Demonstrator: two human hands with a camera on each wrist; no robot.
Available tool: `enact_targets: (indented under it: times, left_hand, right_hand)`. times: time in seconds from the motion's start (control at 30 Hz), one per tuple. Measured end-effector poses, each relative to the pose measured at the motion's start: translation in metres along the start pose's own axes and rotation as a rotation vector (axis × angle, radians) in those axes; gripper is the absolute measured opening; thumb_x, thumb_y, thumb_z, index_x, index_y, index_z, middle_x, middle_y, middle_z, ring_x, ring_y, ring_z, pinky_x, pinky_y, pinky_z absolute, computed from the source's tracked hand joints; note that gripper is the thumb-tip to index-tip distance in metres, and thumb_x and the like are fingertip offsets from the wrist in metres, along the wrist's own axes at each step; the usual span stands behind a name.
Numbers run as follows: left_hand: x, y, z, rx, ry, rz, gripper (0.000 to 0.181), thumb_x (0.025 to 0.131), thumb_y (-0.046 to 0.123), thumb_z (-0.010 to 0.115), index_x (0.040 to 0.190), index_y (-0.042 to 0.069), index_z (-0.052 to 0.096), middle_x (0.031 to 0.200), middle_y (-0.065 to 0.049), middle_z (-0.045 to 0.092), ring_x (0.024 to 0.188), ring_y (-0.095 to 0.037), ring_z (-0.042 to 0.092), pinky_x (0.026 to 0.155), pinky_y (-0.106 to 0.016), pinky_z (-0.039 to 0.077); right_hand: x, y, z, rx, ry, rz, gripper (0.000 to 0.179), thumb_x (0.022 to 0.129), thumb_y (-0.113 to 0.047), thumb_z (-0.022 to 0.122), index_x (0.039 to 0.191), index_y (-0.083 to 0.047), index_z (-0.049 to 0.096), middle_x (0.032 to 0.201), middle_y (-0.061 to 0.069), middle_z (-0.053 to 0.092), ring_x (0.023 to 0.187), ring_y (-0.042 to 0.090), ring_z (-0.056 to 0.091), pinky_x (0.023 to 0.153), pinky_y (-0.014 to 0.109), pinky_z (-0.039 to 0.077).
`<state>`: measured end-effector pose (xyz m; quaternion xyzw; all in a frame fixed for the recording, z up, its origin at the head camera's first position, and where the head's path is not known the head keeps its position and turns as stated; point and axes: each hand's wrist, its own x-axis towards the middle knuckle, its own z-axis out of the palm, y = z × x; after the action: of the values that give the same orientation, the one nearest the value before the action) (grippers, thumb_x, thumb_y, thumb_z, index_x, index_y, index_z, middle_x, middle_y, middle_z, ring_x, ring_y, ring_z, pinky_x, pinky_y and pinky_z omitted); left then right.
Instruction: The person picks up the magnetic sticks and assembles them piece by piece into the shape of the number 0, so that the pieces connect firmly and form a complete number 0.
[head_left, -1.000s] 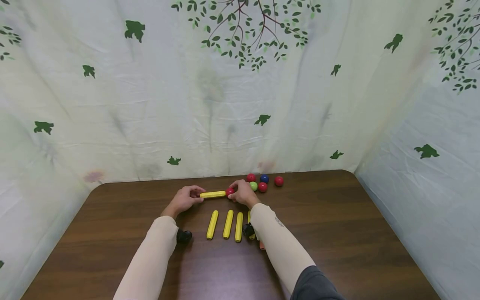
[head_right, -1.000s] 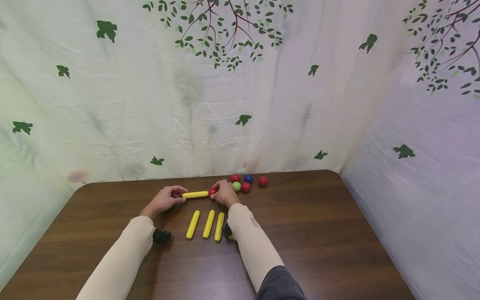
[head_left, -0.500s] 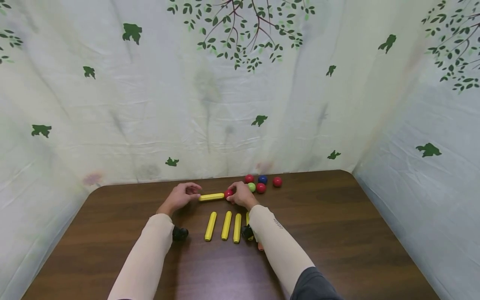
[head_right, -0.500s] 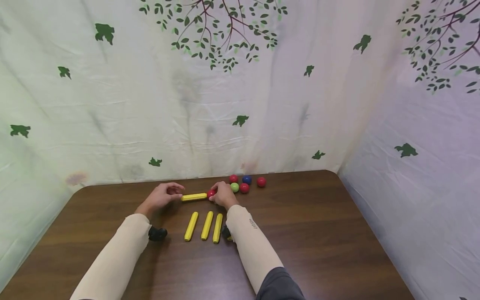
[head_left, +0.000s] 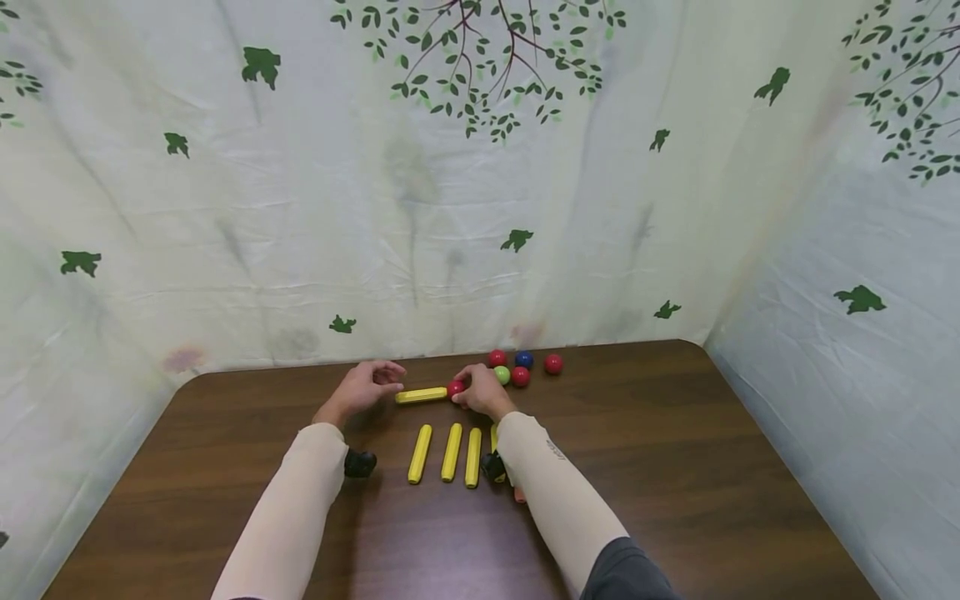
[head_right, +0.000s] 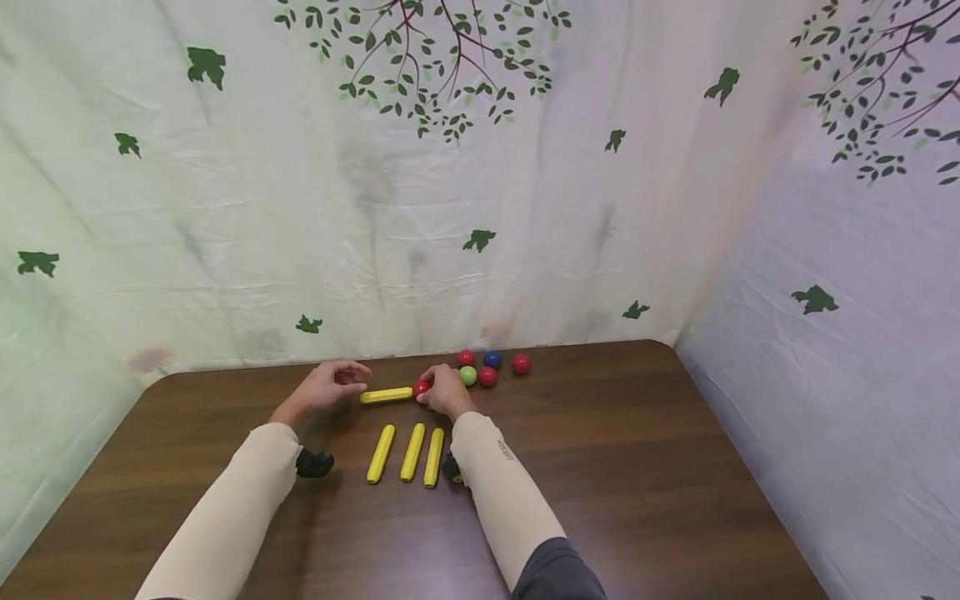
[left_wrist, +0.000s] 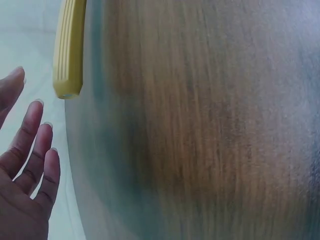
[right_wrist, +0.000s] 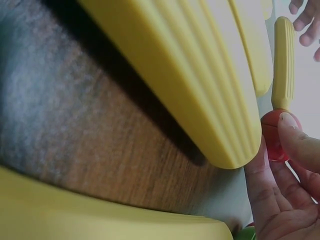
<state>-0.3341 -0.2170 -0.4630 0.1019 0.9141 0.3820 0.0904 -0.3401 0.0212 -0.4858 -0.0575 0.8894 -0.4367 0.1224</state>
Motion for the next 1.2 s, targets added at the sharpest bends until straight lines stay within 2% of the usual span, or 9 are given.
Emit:
enact_targets:
  times: [0.13,0.33,0.57,0.8,1.03,1.2]
  left_hand:
    - [0.003,-0.003,0.005,0.008,-0.018,0.009,0.031,0.091,0.014,0.067,0.119,0.003,0.063,0.107,-0.012,0.063,0.097,-0.026,0.057,0.085,-0.042,0.047]
    - [0.007,-0.008,0.013,0.023,-0.051,0.019,0.029,0.089,0.014,0.069,0.116,0.004,0.064,0.106,-0.012,0.063,0.097,-0.026,0.056,0.085,-0.041,0.046]
    - [0.009,-0.012,0.02,0.023,-0.069,-0.009,0.029,0.088,0.014,0.071,0.115,0.006,0.067,0.112,-0.012,0.064,0.097,-0.025,0.052,0.087,-0.041,0.043]
    - [0.01,-0.01,0.02,0.018,-0.063,-0.006,0.025,0.09,0.013,0.069,0.114,0.006,0.068,0.116,-0.013,0.064,0.1,-0.027,0.053,0.089,-0.043,0.043]
    - [0.011,-0.011,0.02,0.019,-0.058,-0.007,0.023,0.09,0.013,0.068,0.112,0.006,0.069,0.112,-0.011,0.065,0.096,-0.025,0.053,0.087,-0.041,0.043]
    - [0.011,-0.011,0.02,0.018,-0.061,-0.003,0.023,0.09,0.012,0.067,0.112,0.005,0.069,0.111,-0.011,0.065,0.093,-0.024,0.053,0.084,-0.04,0.043]
  right_hand:
    - [-0.002,-0.001,0.0,-0.006,0.011,-0.001,0.031,0.085,-0.006,0.073,0.115,-0.005,0.066,0.113,0.013,0.059,0.069,0.014,0.063,0.071,0.029,0.051]
    - [-0.003,-0.002,0.0,-0.007,0.016,0.0,0.032,0.085,-0.007,0.073,0.116,-0.005,0.065,0.103,0.011,0.065,0.067,0.013,0.061,0.071,0.029,0.051]
    - [-0.003,-0.002,0.002,0.01,0.02,-0.003,0.031,0.084,-0.008,0.074,0.114,-0.005,0.066,0.102,0.011,0.064,0.067,0.015,0.062,0.068,0.029,0.05]
    - [-0.002,-0.004,0.0,0.01,0.028,-0.009,0.03,0.084,-0.006,0.074,0.113,-0.005,0.067,0.102,0.011,0.064,0.066,0.014,0.062,0.063,0.027,0.049]
    - [-0.002,-0.006,-0.001,0.009,0.017,0.013,0.031,0.085,-0.007,0.073,0.115,-0.005,0.065,0.108,0.012,0.063,0.068,0.015,0.063,0.072,0.03,0.051]
    - [-0.002,-0.006,0.0,0.008,0.021,0.015,0.032,0.085,-0.007,0.073,0.116,-0.004,0.065,0.107,0.012,0.064,0.069,0.015,0.063,0.073,0.031,0.052]
